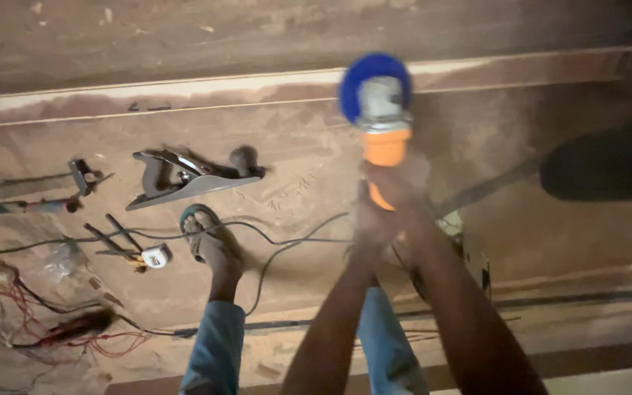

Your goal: The person sands a long piece of wood using an angle grinder and periodically wipes the surface with their hand.

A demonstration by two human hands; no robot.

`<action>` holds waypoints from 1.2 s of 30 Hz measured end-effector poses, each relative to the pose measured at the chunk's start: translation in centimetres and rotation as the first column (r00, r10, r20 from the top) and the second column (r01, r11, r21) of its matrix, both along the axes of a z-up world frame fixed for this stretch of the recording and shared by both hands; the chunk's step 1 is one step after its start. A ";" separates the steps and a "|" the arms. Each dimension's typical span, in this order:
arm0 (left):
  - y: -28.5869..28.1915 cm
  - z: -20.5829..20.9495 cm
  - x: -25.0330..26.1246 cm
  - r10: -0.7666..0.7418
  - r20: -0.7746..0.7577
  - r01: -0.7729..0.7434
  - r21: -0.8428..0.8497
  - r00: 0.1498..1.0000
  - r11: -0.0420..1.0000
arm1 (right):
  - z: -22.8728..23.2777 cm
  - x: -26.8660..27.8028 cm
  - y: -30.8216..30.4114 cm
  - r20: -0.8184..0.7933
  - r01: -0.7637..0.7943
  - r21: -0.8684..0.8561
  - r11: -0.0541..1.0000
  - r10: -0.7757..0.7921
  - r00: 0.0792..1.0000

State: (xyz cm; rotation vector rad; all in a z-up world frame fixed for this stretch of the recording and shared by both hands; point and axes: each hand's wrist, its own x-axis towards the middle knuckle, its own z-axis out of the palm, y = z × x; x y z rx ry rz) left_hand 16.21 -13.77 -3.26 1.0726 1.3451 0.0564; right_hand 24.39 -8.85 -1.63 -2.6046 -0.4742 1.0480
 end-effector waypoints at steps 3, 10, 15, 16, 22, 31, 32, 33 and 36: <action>0.6 3.1 1.1 -0.129 -0.077 0.130 0.004 0.989 0.991 | -0.5 1.9 -2.1 0.011 0.083 -0.033 0.996 -0.083 0.997; 5.6 4.6 -3.4 0.030 -0.135 -0.047 -0.125 0.990 0.991 | -1.1 -2.7 1.1 -0.106 0.109 0.156 0.982 -0.093 0.990; 8.2 2.6 -8.7 0.244 0.262 -0.289 0.147 0.934 0.946 | 1.0 -8.1 8.6 0.042 -0.160 -0.077 0.984 0.164 0.986; 8.1 1.9 -8.8 0.220 0.226 -0.257 0.150 0.949 0.955 | 1.5 -7.7 8.8 -0.007 -0.176 -0.006 0.984 0.176 0.984; 3.9 -0.6 -5.1 0.123 0.188 -0.146 0.113 0.974 0.983 | 1.6 -2.9 4.9 -0.009 -0.051 0.034 0.998 0.051 0.999; 0.6 3.0 2.8 -0.320 -0.083 0.312 -0.094 0.944 0.945 | -0.8 5.2 -5.0 0.076 0.218 0.005 0.976 -0.217 0.973; 0.6 3.0 3.0 -0.340 -0.104 0.329 -0.111 0.935 0.938 | -0.8 5.5 -5.2 0.091 0.229 0.048 0.972 -0.233 0.968; 0.8 3.1 2.9 -0.346 -0.108 0.334 -0.117 0.932 0.935 | -0.6 5.7 -5.2 0.111 0.242 0.094 0.966 -0.251 0.961; 1.5 3.6 1.6 -0.216 -0.106 0.203 -0.121 0.971 0.972 | -0.2 3.4 -4.2 -0.080 0.153 0.115 0.981 -0.145 0.986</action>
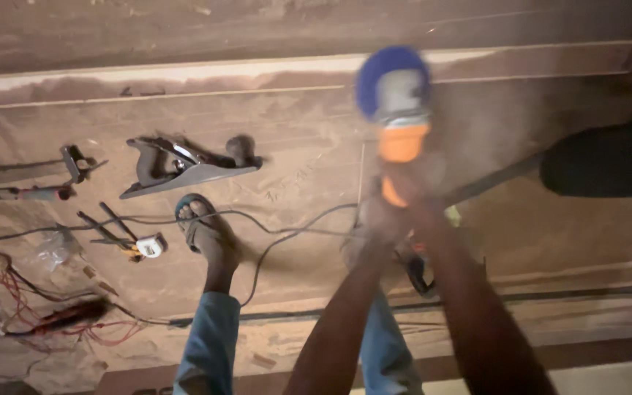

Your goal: The person sands a long piece of wood using an angle grinder and periodically wipes the surface with their hand.

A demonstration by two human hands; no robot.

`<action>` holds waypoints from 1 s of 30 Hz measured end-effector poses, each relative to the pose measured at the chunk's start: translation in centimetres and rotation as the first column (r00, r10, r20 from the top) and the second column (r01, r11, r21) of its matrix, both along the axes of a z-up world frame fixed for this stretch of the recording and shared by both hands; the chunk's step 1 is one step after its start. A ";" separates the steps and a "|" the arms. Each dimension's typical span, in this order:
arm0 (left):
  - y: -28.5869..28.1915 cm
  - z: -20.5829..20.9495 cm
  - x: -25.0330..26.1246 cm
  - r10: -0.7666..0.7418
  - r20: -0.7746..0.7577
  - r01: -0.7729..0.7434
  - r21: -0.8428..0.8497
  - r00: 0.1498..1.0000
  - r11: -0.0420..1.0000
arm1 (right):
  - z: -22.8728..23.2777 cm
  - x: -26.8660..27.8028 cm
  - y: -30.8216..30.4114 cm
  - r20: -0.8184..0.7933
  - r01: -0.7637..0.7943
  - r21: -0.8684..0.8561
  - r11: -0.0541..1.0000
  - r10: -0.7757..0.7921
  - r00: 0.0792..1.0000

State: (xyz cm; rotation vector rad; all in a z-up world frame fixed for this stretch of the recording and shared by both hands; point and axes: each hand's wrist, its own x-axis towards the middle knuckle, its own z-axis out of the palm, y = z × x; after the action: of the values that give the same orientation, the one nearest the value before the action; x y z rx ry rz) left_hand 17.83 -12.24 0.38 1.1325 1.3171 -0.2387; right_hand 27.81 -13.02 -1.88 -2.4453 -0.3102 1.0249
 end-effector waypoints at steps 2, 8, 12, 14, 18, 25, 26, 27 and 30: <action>0.5 0.3 -0.9 0.113 0.027 -0.114 0.022 0.993 0.993 | 0.1 -1.8 1.3 -0.118 -0.066 0.044 0.997 0.071 0.990; -0.8 0.1 -0.4 0.135 0.057 -0.137 0.021 0.989 0.990 | -0.7 -1.0 0.9 0.023 -0.011 -0.006 1.000 0.011 1.000; -3.5 -0.4 4.0 0.120 0.242 -0.161 0.159 0.963 0.974 | -0.6 3.9 -2.9 0.131 -0.034 -0.002 0.999 0.034 0.991; -3.6 0.1 5.9 -0.020 0.131 0.002 0.135 0.991 0.991 | -0.3 6.3 -4.0 0.188 -0.053 0.003 0.999 0.051 0.981; -3.0 2.2 7.5 -0.071 0.048 0.069 0.028 0.996 0.997 | 0.0 8.2 -4.7 0.181 -0.059 -0.162 0.985 0.089 0.980; -5.7 -0.4 5.9 0.016 0.071 -0.020 0.065 0.997 0.998 | -0.3 5.8 -4.3 0.161 -0.099 -0.057 0.993 0.107 0.981; -6.1 -0.6 5.9 0.021 0.074 -0.027 0.086 0.997 0.996 | -0.3 5.4 -4.0 0.155 -0.162 -0.050 0.986 0.168 0.974; -6.2 -0.7 5.8 0.025 0.076 -0.034 0.111 0.997 0.993 | -0.1 5.3 -3.7 0.156 -0.132 -0.082 0.988 0.143 0.977; -4.8 -0.3 6.1 0.026 0.088 -0.043 0.193 0.996 0.980 | 0.4 6.2 -3.4 0.169 -0.028 -0.138 0.990 0.051 0.984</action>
State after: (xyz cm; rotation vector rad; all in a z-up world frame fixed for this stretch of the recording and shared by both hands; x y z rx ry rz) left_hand 23.94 -17.05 0.09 1.2690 1.3043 -0.0357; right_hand 33.99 -16.37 -1.52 -2.6673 -0.3579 0.8776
